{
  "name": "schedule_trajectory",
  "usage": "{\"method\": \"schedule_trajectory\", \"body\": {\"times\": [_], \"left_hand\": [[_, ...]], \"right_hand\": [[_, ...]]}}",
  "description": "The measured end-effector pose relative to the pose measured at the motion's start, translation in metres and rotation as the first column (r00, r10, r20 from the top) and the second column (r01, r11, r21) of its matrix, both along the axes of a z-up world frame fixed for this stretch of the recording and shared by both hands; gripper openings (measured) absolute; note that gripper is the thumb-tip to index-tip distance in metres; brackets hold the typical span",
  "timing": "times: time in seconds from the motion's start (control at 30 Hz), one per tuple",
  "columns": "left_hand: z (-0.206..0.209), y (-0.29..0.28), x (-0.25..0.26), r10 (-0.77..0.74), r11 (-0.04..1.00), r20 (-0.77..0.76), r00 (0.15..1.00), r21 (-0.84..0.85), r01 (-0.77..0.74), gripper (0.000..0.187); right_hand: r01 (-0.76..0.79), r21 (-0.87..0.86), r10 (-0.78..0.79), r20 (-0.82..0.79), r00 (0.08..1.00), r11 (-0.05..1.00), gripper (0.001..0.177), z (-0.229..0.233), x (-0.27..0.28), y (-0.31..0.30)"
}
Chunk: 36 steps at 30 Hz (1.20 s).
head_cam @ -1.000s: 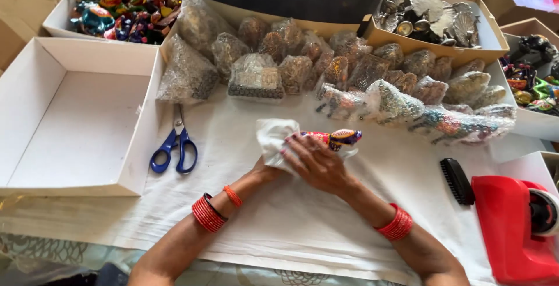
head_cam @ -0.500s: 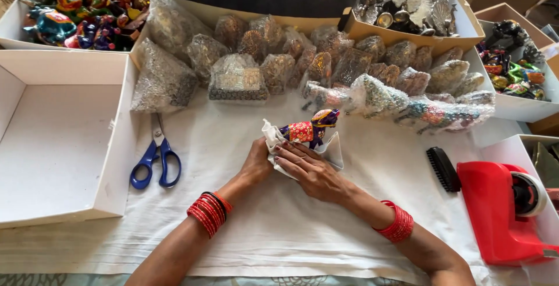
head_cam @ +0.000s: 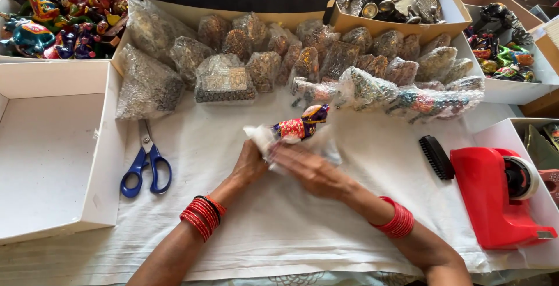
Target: The person unwraps a small, colorful decorative figurine from bubble wrap and wipes it with a white cloth. They rotate the figurine to clean all sides, including the legs and back, while surrounded by boxes of similar items.
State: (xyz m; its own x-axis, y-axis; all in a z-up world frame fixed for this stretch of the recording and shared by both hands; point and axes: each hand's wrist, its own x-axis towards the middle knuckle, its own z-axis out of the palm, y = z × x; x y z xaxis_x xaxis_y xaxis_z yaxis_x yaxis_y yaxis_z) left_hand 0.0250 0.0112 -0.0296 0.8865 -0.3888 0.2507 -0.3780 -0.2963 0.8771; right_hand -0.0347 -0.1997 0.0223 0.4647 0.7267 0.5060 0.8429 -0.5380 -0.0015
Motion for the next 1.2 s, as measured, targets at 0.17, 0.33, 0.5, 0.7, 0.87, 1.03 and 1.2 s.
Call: {"method": "schedule_trajectory", "body": {"times": [0.17, 0.33, 0.5, 0.7, 0.87, 1.03, 1.2], "left_hand": [[0.008, -0.001, -0.005, -0.095, 0.980, -0.009, 0.995, -0.175, 0.092, 0.038], [0.051, -0.007, -0.014, -0.026, 0.996, -0.194, 0.981, -0.094, 0.008, 0.042], [0.008, -0.007, 0.000, -0.022, 0.992, -0.109, 0.994, -0.128, 0.008, 0.046], [-0.008, -0.002, 0.004, -0.065, 0.976, 0.345, 0.936, -0.175, 0.132, 0.046], [0.028, -0.007, -0.009, -0.079, 0.987, -0.060, 0.995, -0.147, 0.070, 0.036], [0.047, -0.004, -0.015, -0.041, 0.991, -0.142, 0.989, -0.128, 0.022, 0.044], [0.010, -0.004, -0.003, -0.187, 0.934, -0.044, 0.981, -0.319, 0.163, 0.029]], "right_hand": [[-0.041, 0.002, 0.040, 0.088, 0.995, 0.999, 0.051, 0.007, 0.010, -0.019], [0.201, 0.257, -0.245, 0.153, 0.957, 0.945, 0.049, 0.002, 0.035, -0.047], [0.173, 0.192, -0.188, 0.064, 0.980, 0.966, 0.054, 0.001, 0.021, -0.035], [-0.097, -0.056, 0.100, 0.048, 0.994, 0.994, 0.050, 0.015, 0.001, 0.000], [0.149, 0.079, -0.162, 0.194, 0.967, 0.986, 0.048, 0.012, 0.026, -0.045], [0.256, 0.165, -0.280, 0.141, 0.950, 0.952, 0.053, 0.017, 0.017, -0.033], [-0.120, -0.057, 0.125, 0.087, 0.988, 0.991, 0.043, 0.034, -0.022, 0.010]]}}
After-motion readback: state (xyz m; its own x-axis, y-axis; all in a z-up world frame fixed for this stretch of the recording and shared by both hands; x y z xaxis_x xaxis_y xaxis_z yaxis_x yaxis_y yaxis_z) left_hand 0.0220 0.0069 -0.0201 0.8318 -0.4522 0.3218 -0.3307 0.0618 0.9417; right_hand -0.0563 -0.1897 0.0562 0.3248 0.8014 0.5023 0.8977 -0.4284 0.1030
